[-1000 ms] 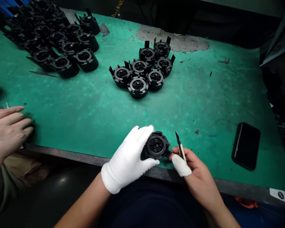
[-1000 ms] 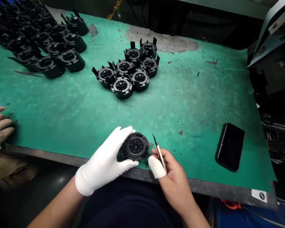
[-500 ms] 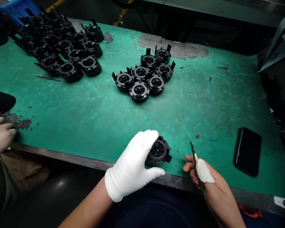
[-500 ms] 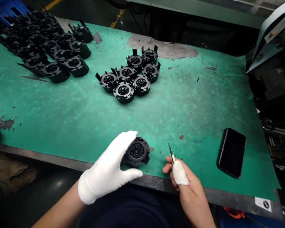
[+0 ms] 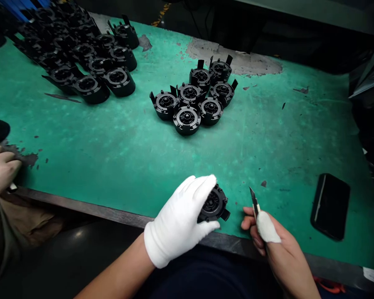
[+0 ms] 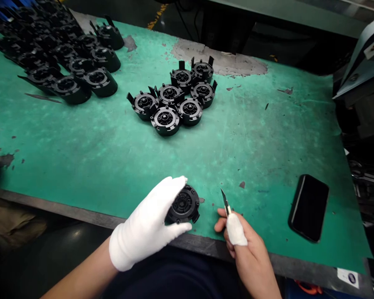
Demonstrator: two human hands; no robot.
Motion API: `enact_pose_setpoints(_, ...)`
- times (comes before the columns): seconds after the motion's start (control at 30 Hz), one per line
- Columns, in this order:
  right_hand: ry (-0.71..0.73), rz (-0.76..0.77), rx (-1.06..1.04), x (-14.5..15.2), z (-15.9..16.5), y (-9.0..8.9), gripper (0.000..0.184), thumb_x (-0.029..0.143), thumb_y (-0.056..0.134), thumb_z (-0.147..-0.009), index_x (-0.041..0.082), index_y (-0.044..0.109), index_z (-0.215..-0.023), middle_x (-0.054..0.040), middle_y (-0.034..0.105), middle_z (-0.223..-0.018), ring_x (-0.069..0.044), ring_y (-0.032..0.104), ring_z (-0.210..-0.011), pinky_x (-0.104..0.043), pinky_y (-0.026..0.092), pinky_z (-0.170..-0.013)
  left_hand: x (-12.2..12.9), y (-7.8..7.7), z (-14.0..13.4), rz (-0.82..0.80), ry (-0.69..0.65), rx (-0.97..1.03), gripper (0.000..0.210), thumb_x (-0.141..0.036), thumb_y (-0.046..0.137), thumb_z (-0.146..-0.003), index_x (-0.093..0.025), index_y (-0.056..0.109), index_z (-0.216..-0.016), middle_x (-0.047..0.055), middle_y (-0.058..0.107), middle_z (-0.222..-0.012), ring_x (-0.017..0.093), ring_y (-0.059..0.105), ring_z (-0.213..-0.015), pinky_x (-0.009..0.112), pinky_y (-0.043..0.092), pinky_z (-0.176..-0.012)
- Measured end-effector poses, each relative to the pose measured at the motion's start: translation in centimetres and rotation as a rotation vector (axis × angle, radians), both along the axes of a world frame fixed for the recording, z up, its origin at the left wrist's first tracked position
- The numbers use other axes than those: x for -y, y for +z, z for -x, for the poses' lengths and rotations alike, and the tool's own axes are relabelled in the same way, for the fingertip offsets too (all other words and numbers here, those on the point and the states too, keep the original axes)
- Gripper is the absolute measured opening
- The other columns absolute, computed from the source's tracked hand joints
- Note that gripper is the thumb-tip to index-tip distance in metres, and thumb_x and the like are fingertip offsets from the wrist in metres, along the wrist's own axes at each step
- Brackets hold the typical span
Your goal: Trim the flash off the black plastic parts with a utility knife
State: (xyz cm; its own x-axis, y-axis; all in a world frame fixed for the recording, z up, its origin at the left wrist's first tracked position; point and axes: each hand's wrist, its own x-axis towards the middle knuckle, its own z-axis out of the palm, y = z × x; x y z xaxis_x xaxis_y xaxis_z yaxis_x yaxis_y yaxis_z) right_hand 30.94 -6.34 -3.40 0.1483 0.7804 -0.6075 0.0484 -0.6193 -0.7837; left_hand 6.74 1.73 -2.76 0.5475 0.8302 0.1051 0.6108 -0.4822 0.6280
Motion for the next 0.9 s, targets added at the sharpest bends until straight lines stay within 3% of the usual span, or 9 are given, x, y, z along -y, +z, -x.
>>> enact_pose_setpoints(0.27,-0.008,-0.021,-0.015,0.4,-0.4,-0.7,0.045,0.057,0.05,-0.098,0.023,0.063,-0.126,-0.0058,0.063,-0.094,-0.011,0.041,-0.059,-0.025,0.035,-0.046,-0.1,-0.4,-0.1,-0.087,-0.02,0.153,0.08,-0.027,0.074,-0.085,-0.014,0.03,-0.15,0.012,0.054,-0.144,0.023,0.046,-0.14,0.042,0.023,-0.129)
enact_pose_setpoints(0.53,-0.069,-0.063,0.026,-0.4,0.8,0.2,0.046,0.058,0.052,-0.096,0.02,0.067,-0.118,-0.0049,0.062,-0.085,-0.01,0.04,-0.055,-0.024,0.033,-0.043,0.2,0.6,-0.2,-0.076,0.025,0.194,0.077,-0.029,0.074,-0.083,-0.012,0.036,-0.147,0.013,0.056,-0.142,0.024,0.048,-0.138,0.041,0.035,-0.124)
enact_pose_setpoints(0.9,-0.042,-0.067,0.022,-0.2,0.7,0.0,0.046,0.057,0.048,-0.098,0.021,0.065,-0.121,-0.0036,0.063,-0.086,-0.011,0.04,-0.054,-0.025,0.034,-0.045,0.2,0.7,-0.3,-0.087,0.002,0.189,0.077,-0.019,0.071,-0.082,-0.018,0.035,-0.15,0.01,0.058,-0.139,0.025,0.051,-0.134,0.049,0.033,-0.124)
